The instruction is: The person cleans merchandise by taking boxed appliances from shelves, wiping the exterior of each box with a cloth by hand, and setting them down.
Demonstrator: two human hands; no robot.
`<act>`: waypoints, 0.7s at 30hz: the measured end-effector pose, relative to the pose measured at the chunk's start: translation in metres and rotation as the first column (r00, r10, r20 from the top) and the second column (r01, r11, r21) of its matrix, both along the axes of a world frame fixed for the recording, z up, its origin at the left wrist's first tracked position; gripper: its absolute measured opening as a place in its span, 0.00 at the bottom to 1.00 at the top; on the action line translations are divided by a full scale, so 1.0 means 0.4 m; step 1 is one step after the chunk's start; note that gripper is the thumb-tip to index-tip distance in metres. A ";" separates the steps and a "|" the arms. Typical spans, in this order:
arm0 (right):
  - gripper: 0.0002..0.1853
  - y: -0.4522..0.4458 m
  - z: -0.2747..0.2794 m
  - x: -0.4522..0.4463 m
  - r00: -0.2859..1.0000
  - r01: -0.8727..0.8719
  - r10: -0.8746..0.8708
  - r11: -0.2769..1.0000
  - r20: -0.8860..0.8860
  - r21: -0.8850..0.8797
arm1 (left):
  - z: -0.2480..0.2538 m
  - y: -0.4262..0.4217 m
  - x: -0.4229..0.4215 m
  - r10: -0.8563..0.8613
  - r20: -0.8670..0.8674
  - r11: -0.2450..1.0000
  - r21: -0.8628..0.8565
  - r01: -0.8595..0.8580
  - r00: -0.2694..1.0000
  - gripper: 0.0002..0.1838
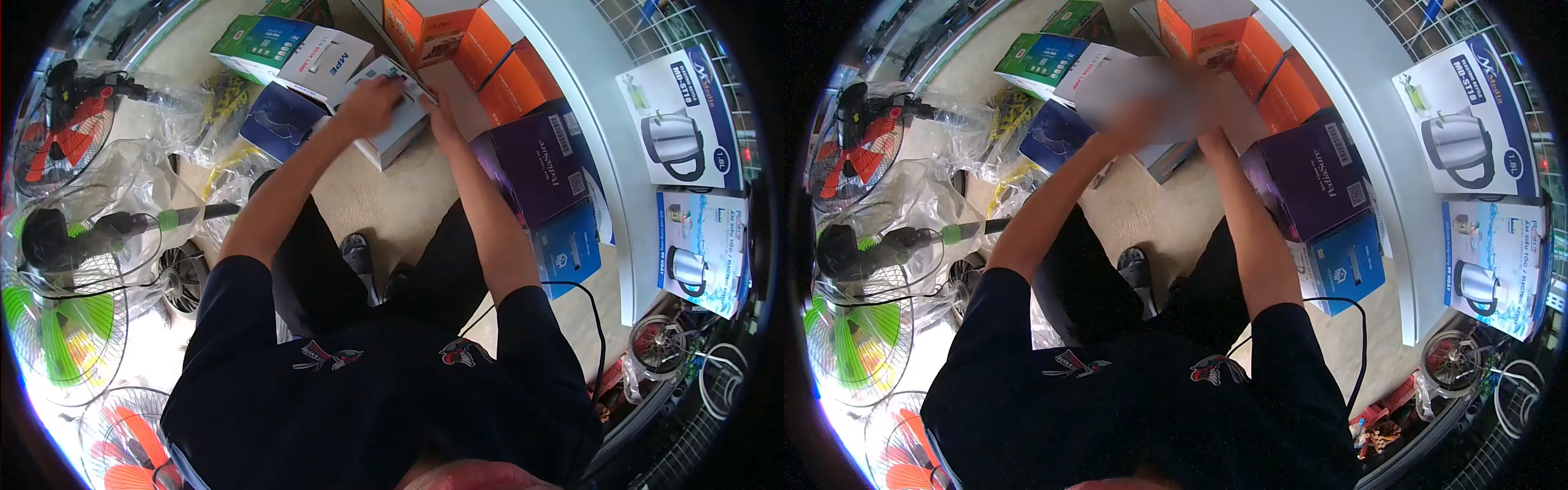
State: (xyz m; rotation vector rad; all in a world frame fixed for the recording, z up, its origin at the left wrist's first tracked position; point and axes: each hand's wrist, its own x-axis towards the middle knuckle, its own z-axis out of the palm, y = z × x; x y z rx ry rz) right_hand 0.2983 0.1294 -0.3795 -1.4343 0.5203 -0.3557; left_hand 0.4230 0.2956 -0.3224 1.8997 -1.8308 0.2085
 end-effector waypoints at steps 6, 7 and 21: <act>0.30 0.003 0.006 0.014 0.999 0.051 -0.049 0.991 -0.015 0.123 | 0.017 0.014 -0.070 0.191 -0.221 0.971 0.186 -0.151 0.956 0.20; 0.30 0.003 0.016 0.009 0.999 0.050 -0.048 0.991 -0.018 0.122 | 0.048 0.031 -0.112 0.015 -0.224 0.983 0.180 0.026 0.974 0.20; 0.23 0.311 0.260 -0.259 0.934 0.119 -0.294 0.794 0.205 0.596 | 0.128 0.108 -0.428 0.091 -0.669 0.957 -0.145 -0.250 0.737 0.28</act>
